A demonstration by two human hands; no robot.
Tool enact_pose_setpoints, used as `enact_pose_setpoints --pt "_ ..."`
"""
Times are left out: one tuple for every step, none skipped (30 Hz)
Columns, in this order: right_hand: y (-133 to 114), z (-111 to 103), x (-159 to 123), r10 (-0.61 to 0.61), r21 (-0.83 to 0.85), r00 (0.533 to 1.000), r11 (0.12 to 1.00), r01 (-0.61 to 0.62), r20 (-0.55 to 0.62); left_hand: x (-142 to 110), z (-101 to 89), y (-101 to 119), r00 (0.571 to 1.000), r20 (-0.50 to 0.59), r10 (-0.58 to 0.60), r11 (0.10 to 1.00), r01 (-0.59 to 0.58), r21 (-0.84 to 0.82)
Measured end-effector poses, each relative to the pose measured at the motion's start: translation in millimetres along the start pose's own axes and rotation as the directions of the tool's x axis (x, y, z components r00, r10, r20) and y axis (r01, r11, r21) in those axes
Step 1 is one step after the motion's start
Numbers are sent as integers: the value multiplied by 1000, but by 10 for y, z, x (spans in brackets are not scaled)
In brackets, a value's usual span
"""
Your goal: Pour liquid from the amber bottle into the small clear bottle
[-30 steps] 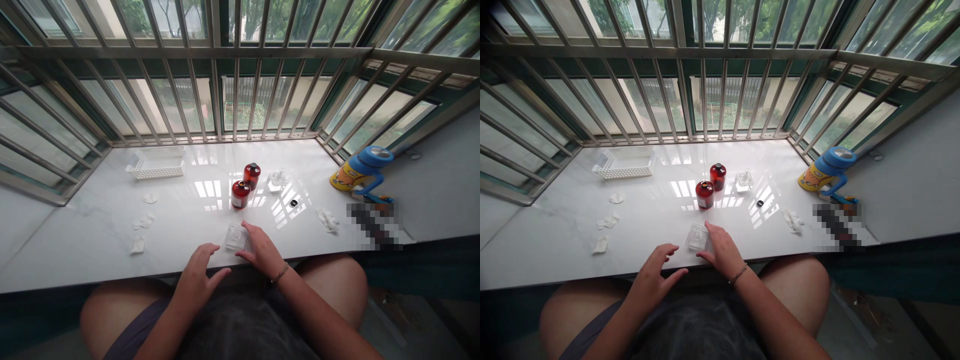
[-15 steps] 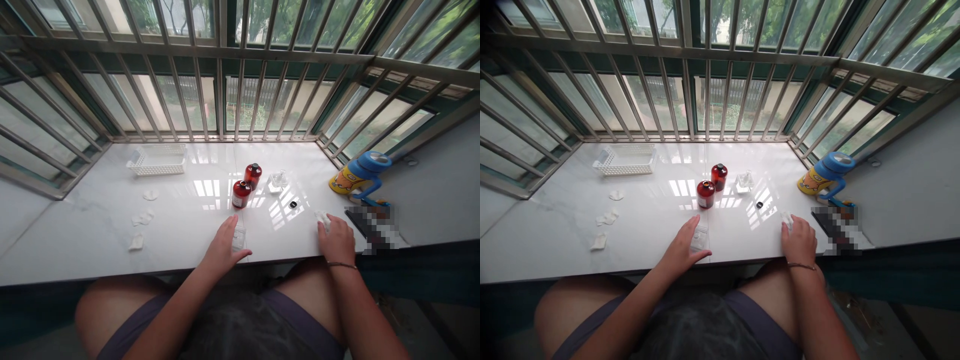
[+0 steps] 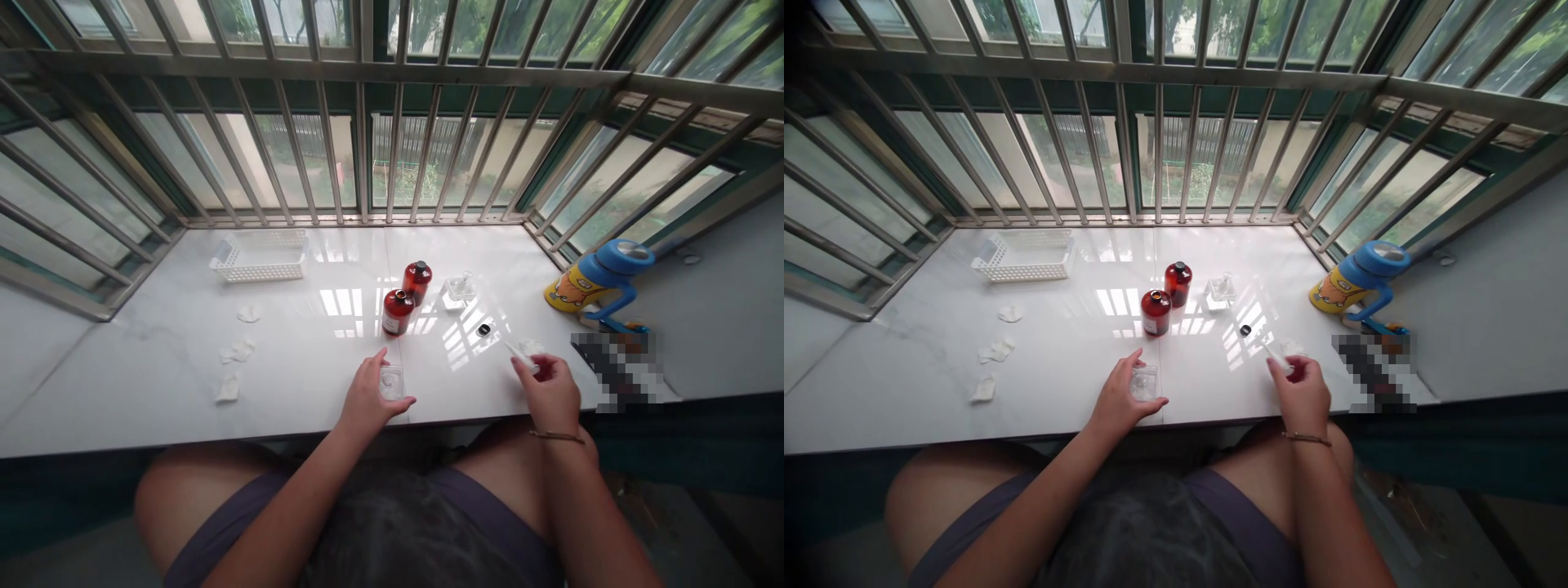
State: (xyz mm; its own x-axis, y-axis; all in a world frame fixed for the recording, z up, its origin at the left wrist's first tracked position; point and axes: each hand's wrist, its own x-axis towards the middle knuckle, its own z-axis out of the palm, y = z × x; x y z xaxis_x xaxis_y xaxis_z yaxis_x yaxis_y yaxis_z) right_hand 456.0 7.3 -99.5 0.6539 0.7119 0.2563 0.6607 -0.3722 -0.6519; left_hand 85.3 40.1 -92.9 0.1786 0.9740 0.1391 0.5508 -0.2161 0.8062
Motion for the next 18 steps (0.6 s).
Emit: enact_pose_setpoints --pt "-151 10 -118 -19 147 997 989 8 74 -1 5 -3 1000 4 -8 1000 8 -6" --pt "-325 14 -244 -68 284 985 959 21 156 -2 7 -6 1000 6 -11 1000 11 -9" --pt "-514 10 -370 -136 373 966 927 45 222 -2 7 -6 1000 7 -11 1000 11 -11" --pt "-709 -2 -489 -223 451 940 888 87 259 -2 5 -5 1000 7 -7 1000 7 -11" --pt "-902 -23 -596 -330 518 903 842 150 275 -3 3 -3 1000 7 0 1000 1 -9" --pt "-1084 -50 -685 -425 559 861 801 213 280 -4 1 0 1000 8 7 1000 -7 -7" --pt "-1247 -80 -756 -499 565 819 777 278 283 -6 0 3 1000 11 14 1000 -14 -5" --pt "-1387 -109 -809 -563 554 777 757 347 283 -8 1 6 1000 13 18 1000 -18 -3" --pt "-1502 -132 -846 -611 546 746 733 405 267 -12 3 8 1000 13 19 1000 -19 -2" --pt "-1592 -145 -869 -647 537 719 713 451 256 -15 7 10 1000 11 18 1000 -18 -2" --pt "-1660 -148 -882 -675 533 696 694 484 246 -19 13 10 1000 6 16 1000 -16 -1" --pt "-1710 -141 -890 -696 533 675 677 507 243 -23 19 10 1000 0 15 1000 -15 2" --pt "-1747 -124 -895 -713 535 654 667 519 254 -26 26 9 1000 -7 16 1000 -16 7" --pt "-1776 -100 -901 -724 536 633 662 524 275 -29 33 7 1000 -13 18 1000 -18 14" --pt "-1800 -73 -909 -730 535 614 662 525 301 -32 40 6 1000 -15 20 1000 -20 21" --pt "-1824 -43 -921 -731 533 599 666 523 326 -33 45 5 1000 -14 24 999 -23 28" --pt "-1847 -11 -937 -731 531 587 669 520 347 -34 50 4 999 -13 29 999 -28 34" --pt "-1871 21 -957 -733 530 578 670 520 359 -34 54 4 999 -14 35 999 -34 39"
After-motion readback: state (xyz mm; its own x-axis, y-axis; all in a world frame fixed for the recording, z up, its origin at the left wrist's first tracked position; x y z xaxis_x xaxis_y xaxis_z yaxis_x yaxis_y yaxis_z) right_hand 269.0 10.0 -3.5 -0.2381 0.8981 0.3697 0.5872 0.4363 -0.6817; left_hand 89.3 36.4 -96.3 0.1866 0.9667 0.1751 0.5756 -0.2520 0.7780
